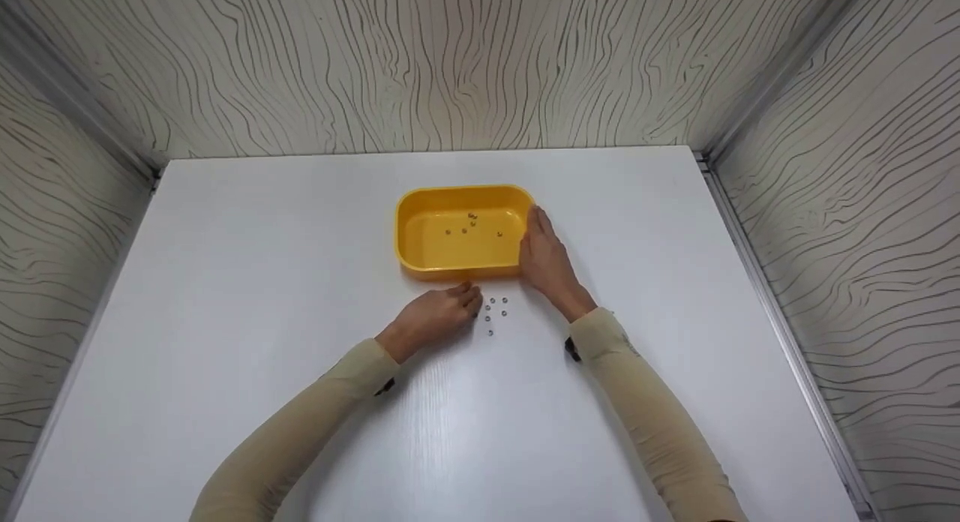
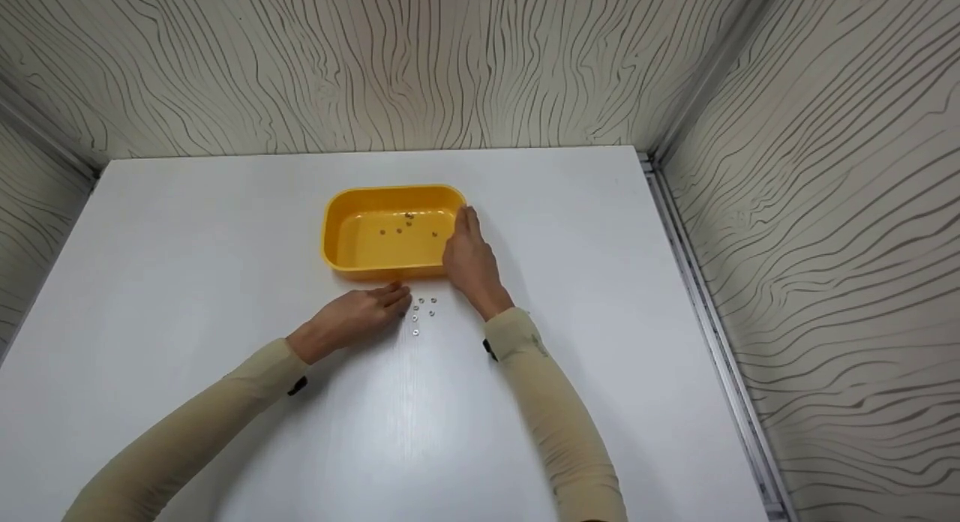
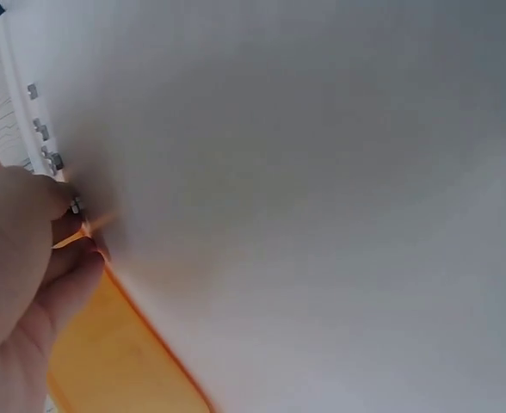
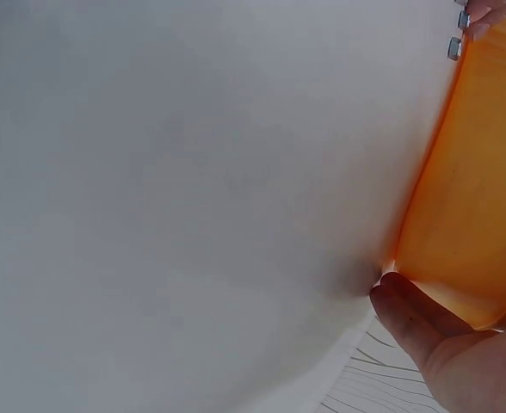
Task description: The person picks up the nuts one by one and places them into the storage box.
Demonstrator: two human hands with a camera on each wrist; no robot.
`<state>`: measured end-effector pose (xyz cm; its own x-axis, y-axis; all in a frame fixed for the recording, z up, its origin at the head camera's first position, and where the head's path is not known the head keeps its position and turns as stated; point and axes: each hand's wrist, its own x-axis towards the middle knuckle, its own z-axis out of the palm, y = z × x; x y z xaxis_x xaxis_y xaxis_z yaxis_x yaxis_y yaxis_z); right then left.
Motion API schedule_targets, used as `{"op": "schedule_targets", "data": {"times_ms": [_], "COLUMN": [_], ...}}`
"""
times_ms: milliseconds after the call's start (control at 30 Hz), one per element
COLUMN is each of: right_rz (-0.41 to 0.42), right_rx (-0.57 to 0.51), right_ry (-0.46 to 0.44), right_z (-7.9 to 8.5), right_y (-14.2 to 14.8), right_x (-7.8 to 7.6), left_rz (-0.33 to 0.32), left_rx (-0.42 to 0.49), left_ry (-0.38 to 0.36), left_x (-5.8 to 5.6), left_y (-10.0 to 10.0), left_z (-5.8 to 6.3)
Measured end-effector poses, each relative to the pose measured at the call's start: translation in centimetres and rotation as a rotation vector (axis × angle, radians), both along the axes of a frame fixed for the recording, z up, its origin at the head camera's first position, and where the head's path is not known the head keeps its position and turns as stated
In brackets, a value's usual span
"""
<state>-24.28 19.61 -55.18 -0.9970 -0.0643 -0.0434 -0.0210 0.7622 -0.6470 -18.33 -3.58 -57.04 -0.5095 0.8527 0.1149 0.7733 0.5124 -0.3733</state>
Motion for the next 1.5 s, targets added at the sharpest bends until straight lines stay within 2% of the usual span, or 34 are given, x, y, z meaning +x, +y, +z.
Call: {"op": "schedule_targets", "data": {"times_ms": [200,467,667,867,1100,1267,1367,1500], "right_rz": [-0.001,-0.002,-0.009,-0.014,-0.011,0.005,0.008,0.005], "right_rx": [-0.002,0.020,0.026,0.016,0.026,0.023,0.019,0.019], "right_ry": [0.009,0.019,-0.020,-0.018,-0.018,0.019,0.038,0.031], "right_z": [0.00,0.10,0.13,0.21,0.10,-0.06,-0.20,-0.19], "right_y": [-0.04,-0.10,-0.16,-0.14,-0.14,-0.03,0.00,0.04], "right_x": [0.02,0.04,-0.06,-0.05,-0.04,-0.04,-0.10,-0.18], "left_rz": [-0.042,-0.101,-0.120,-0.128,-0.150,-0.154,-0.167,-0.191], "left_rx": [-0.033,-0.026,-0.070,-0.070,-0.063,-0.058,-0.039,-0.016], "left_ry": [0.059,0.144,0.154,0.138,0.215,0.190,0.203,0.260], "left_x": [0.11,-0.17,-0.28,-0.44,-0.50,-0.48,-0.56,-0.68], "left_y": [-0.01,-0.13,-0.11,-0.12,-0.17,-0.07,-0.07,-0.20], "left_z": [-0.11,-0.17,-0.06,-0.18,-0.48,-0.36,-0.35,-0.27]}}
